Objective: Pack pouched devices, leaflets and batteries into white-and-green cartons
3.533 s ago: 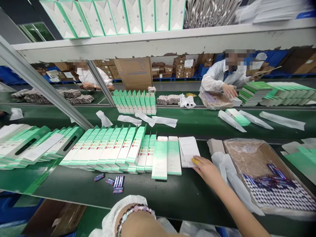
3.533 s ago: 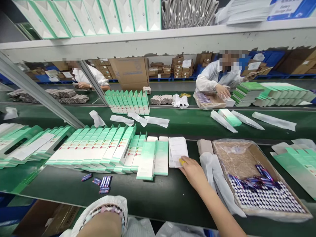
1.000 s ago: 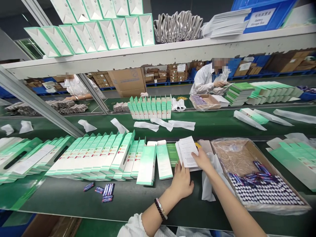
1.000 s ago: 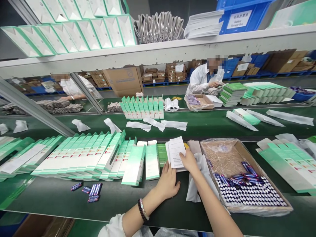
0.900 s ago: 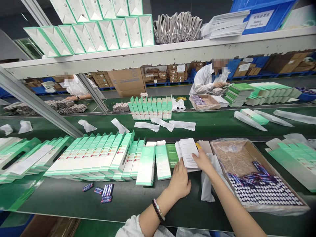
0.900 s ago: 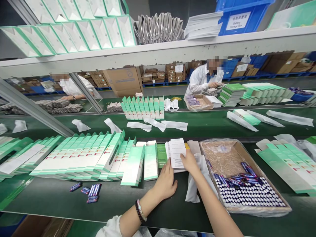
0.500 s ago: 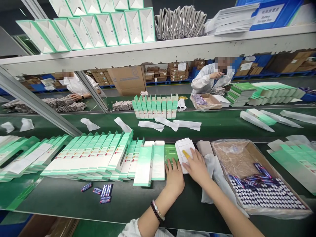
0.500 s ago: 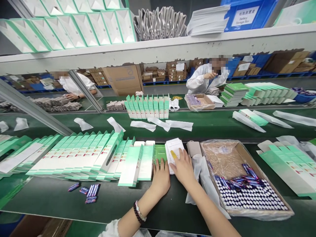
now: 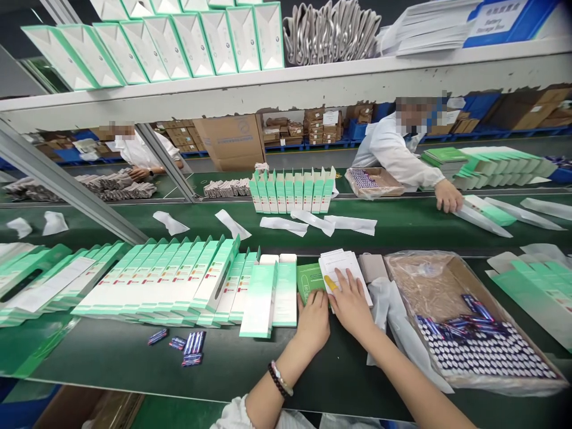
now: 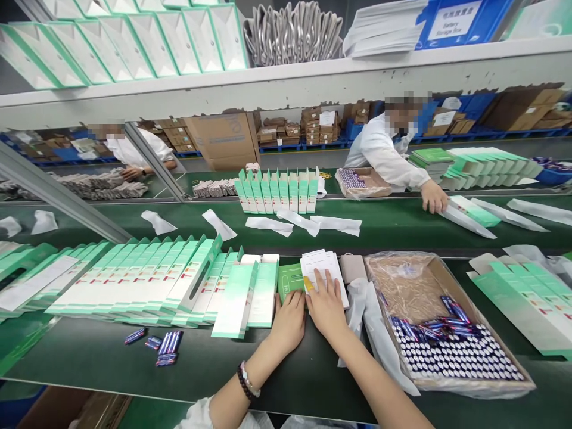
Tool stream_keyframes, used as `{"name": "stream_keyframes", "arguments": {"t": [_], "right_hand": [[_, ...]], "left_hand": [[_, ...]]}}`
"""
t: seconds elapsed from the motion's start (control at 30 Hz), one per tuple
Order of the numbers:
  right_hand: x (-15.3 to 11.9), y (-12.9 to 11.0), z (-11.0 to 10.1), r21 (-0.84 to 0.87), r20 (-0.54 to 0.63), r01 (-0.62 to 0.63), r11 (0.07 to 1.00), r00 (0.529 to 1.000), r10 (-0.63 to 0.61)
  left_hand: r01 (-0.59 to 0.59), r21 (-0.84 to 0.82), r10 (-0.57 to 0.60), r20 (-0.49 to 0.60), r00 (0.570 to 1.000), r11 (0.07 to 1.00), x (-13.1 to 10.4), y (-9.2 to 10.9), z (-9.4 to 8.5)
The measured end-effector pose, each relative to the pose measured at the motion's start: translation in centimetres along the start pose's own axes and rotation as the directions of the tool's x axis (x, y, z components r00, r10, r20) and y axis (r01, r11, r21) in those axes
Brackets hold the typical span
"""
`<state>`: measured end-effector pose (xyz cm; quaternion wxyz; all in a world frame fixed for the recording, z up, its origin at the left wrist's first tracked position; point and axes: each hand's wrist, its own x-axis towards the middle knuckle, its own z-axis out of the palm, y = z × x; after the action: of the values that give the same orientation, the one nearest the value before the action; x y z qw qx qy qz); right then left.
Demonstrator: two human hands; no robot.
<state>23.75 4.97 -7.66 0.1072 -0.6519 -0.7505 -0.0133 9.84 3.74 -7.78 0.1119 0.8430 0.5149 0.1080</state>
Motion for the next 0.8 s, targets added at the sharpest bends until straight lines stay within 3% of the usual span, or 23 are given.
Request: {"name": "stream_keyframes", "arguments": {"t": [0.23, 0.53, 0.67, 0.8], "right_hand": [[0.3, -0.3, 0.4, 0.001, 0.019, -0.014, 1.0, 1.0, 0.014], [0.5, -0.4, 0.7, 0.015, 0.028, -0.061, 0.998, 0.998, 0.06], [0.6, -0.2, 0.7, 0.039, 0.03, -0.079, 0.996, 0.997, 0.078], [0.6, -0.2, 0.6, 0.061, 0.041, -0.081, 0.995, 0.996, 0.078]], "left_hand": [[0.028, 0.017, -0.027, -0.076, 0.997, 0.999, 1.2, -0.4, 0.2], [0.144, 0.114, -0.125, -0.163, 0.979, 0.983, 2.0, -0.9, 2.5], [0.088, 0.148, -0.069, -0.124, 0.99, 0.985, -0.9, -1.0, 3.3], [-0.052, 0.146, 0.056, -0.024, 0.998, 0.988, -6.8, -0.8, 3.5]]}}
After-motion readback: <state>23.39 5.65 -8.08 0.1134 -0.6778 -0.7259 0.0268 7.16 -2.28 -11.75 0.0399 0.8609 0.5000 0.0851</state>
